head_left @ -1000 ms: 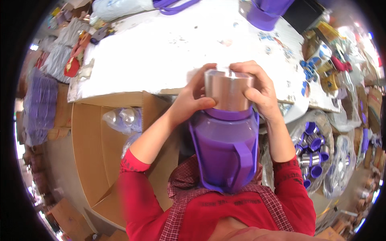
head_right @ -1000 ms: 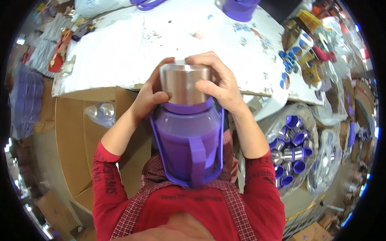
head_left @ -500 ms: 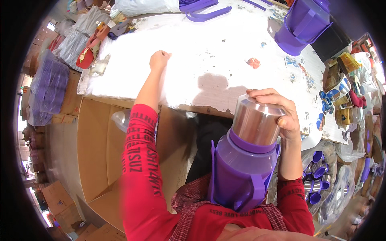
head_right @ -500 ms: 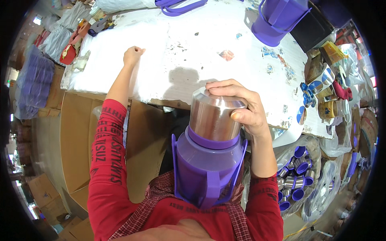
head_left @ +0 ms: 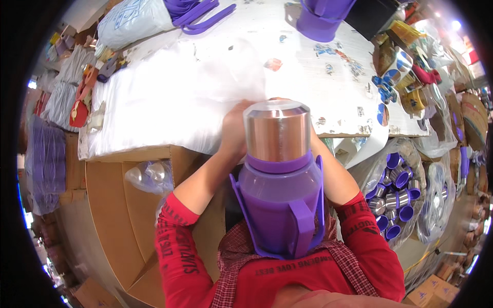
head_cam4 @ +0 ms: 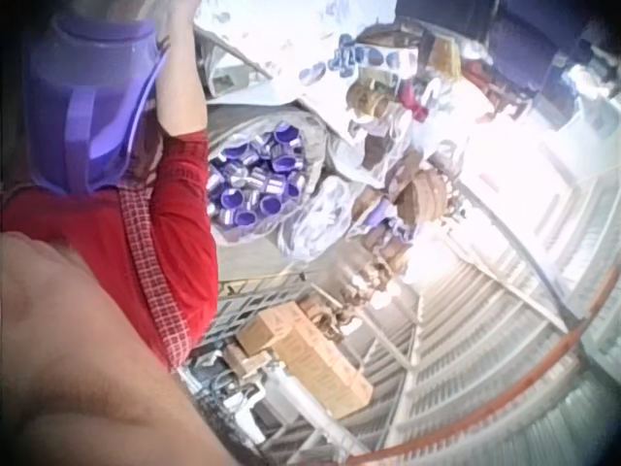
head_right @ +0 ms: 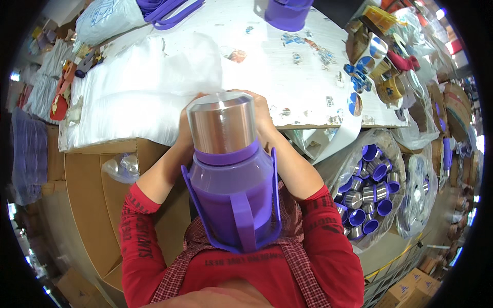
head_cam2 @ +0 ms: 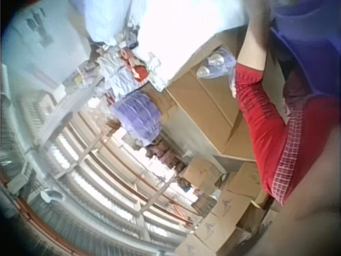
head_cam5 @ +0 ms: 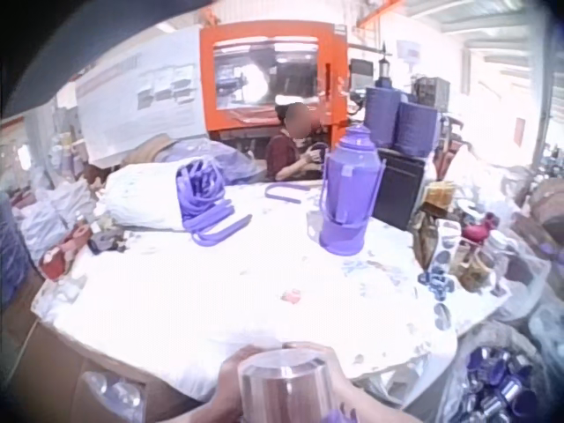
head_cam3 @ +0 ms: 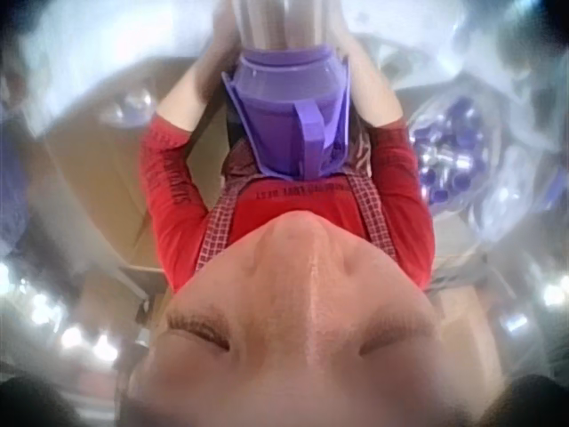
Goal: The person assembles purple water bottles by inserting metal cups into the bottle openings, wrapping each with a plastic sleeve, and applying a label. The finished bottles are placed into a cardboard box. The process is repeated for multiple units.
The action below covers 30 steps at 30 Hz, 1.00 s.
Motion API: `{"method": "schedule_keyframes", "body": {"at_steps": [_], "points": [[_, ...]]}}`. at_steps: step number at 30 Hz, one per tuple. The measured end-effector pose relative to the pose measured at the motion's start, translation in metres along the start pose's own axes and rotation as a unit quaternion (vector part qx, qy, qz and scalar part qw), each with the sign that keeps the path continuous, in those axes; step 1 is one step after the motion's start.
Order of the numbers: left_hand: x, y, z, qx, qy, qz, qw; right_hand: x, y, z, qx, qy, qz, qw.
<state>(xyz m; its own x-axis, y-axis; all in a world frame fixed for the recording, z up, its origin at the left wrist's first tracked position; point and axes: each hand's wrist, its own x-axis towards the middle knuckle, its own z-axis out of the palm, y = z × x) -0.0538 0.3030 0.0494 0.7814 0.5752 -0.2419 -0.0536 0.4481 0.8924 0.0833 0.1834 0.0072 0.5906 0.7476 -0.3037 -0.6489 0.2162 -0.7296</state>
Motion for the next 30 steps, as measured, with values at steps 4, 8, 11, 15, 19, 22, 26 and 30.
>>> {"method": "schedule_keyframes", "body": {"at_steps": [4, 8, 11, 15, 19, 22, 26, 30], "points": [[-0.014, 0.025, 0.005, -0.078, -0.01, 0.027, 0.997, -0.02, -0.015, -0.004, 0.125, 0.104, -0.014, 0.987], [-0.027, 0.018, 0.016, 0.097, -0.052, -0.026, 0.994, -0.043, -0.015, 0.013, -0.253, -0.056, -0.123, 0.958], [-0.025, -0.003, 0.018, 0.176, -0.031, 0.077, 0.981, -0.047, -0.002, 0.019, -0.188, -0.044, -0.144, 0.971], [-0.012, -0.002, 0.011, 0.137, 0.038, -0.033, 0.989, -0.033, -0.004, 0.013, -0.209, 0.064, -0.002, 0.976], [-0.018, 0.038, -0.006, -0.286, 0.033, 0.006, 0.958, -0.034, -0.042, -0.008, 0.287, 0.098, -0.028, 0.953], [-0.043, 0.058, -0.035, -0.121, -0.158, 0.07, 0.978, -0.082, -0.05, -0.039, 0.151, 0.029, -0.151, 0.976], [-0.086, 0.029, -0.078, 0.034, -0.165, -0.114, 0.979, -0.13, -0.026, -0.065, -0.284, -0.124, -0.166, 0.936], [-0.135, 0.023, -0.093, 0.079, -0.321, -0.059, 0.942, -0.184, -0.03, -0.056, -0.144, -0.113, -0.171, 0.968]]}}
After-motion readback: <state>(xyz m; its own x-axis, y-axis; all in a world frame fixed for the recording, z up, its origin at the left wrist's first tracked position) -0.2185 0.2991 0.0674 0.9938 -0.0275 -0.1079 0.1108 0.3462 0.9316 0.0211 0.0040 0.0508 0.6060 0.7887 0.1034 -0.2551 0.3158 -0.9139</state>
